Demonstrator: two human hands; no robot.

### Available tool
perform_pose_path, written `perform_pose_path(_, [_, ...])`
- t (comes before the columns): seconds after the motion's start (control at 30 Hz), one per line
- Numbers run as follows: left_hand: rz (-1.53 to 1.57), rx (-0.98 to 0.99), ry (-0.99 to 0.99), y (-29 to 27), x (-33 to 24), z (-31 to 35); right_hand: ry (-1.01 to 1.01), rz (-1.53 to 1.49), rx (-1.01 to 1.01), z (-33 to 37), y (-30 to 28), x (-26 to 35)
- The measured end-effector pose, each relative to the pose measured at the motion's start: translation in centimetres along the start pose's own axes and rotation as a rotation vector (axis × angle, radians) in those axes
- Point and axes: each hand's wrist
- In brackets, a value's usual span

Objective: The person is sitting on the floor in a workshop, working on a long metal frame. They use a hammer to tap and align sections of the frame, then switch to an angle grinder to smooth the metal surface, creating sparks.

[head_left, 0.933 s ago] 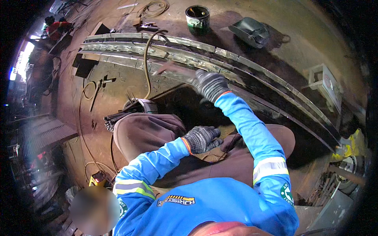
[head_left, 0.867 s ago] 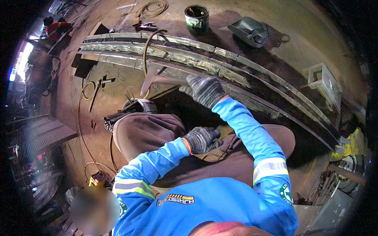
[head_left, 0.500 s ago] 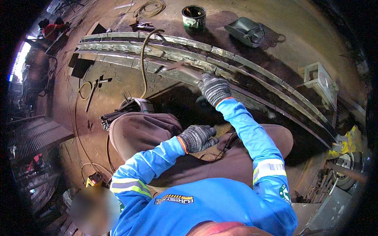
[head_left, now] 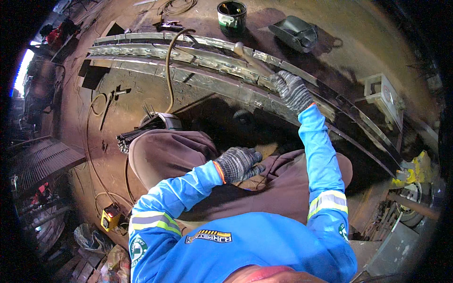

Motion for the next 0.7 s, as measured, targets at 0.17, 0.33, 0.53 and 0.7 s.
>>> perform_pose_path(0.17, [0.014,0.061,0.011,0.9,-0.2,0.0,0.352,0.213,0.52,1.6,1.8,-0.4])
perform_pose_path(0.33, [0.012,0.006,0.043,0.8,0.2,-0.8,0.111,0.215,0.344,0.5,-0.6,-0.4])
perform_pose_path(0.53, [-0.011,0.042,0.016,0.8,-0.1,-0.9,0.007,-0.085,0.339,0.4,1.0,-4.5])
perform_pose_path(0.7, [-0.003,0.013,0.019,0.9,0.1,-0.3,0.301,0.105,0.56,-0.2,1.3,-2.8])
Point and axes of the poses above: each hand's wrist, its own z-axis away from the middle knuckle, its own y-axis out of the palm, x = y × z, and after that the axes turned 15 degrees about -y, right-handed
